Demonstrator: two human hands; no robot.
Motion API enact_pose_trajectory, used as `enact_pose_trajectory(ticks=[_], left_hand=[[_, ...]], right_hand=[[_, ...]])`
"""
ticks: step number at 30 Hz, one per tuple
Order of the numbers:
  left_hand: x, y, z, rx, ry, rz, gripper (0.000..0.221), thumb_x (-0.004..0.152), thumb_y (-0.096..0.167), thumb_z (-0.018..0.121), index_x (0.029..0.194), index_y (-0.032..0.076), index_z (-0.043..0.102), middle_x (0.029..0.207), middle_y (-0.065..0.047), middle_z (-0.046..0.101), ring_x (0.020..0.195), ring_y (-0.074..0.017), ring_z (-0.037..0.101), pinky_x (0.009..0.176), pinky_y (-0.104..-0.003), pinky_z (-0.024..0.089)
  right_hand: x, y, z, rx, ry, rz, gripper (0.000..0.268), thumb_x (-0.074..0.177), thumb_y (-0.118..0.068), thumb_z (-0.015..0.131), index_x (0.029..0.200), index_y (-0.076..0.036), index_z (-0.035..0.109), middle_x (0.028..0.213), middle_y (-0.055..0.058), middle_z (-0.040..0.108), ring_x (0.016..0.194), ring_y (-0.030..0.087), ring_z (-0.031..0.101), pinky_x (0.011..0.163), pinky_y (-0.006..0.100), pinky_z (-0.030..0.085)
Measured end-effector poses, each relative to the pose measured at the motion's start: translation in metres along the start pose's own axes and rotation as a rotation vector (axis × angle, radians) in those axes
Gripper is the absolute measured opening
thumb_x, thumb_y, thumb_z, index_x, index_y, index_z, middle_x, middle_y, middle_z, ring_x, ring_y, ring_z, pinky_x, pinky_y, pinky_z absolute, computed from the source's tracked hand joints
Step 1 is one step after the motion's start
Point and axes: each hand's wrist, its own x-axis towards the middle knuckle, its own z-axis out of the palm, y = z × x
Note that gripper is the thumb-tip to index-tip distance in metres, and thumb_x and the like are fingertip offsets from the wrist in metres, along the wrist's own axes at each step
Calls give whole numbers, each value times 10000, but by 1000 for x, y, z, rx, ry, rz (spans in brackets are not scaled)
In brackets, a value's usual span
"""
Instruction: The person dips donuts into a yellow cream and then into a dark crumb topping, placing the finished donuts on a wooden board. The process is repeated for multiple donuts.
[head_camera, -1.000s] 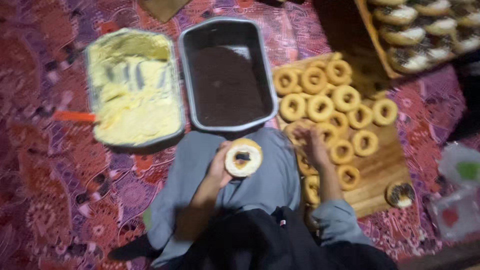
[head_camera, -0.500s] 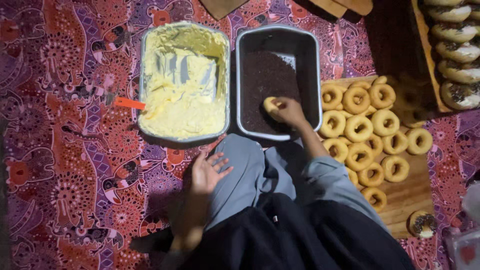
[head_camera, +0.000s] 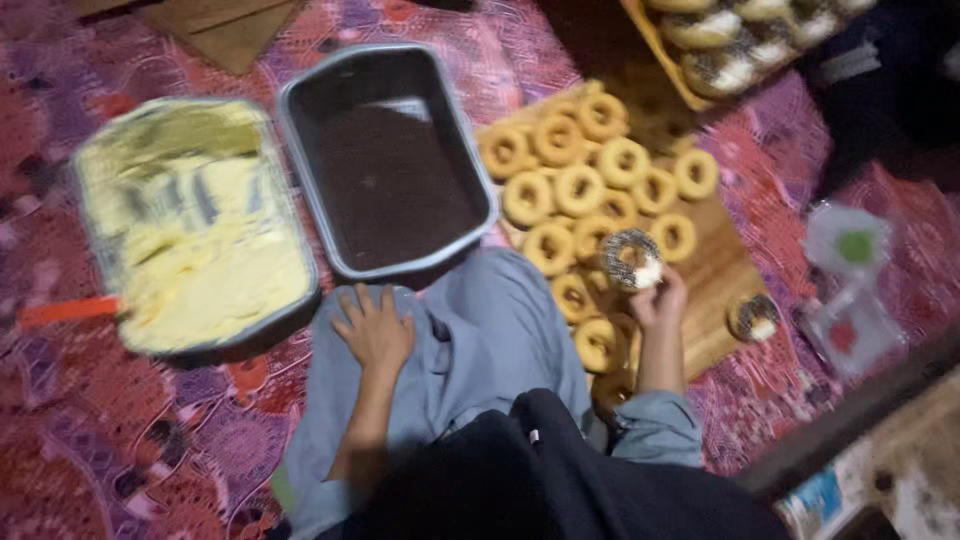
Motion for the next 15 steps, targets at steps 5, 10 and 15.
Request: enact_pose_trajectory(ticks=[5, 10, 15], left_hand=[[9, 25, -7, 192, -199, 73, 523, 837, 474, 677, 1260, 169, 719, 1530, -148, 474, 1466, -565, 210, 1098, -796, 138], [6, 27, -3, 246, -167, 75, 500, 842, 458, 672, 1249, 174, 732, 1542, -113, 488, 1487, -547, 202, 1109, -817, 109], [1, 6, 2, 262, -175, 31, 501, 830, 465, 661, 1235, 182, 742, 1577, -102, 467, 1516, -531, 168, 1122, -802, 72]], right_hand=[[-58, -89, -134, -17, 400, -230, 427, 942, -279, 463, 1261, -76, 662, 1294, 97, 695, 1201, 259, 668, 1047, 491, 541], [-72, -115, -192, -159, 653, -157, 643, 964, -463, 283, 1412, -120, 591, 1387, 50, 656, 1253, 246, 638, 1022, 522, 506], [-53, -108, -182, -132, 746, -66, 706, 1003, -633, 337, 1498, -137, 415, 1428, 105, 570, 1264, 279, 575, 1060, 460, 472]])
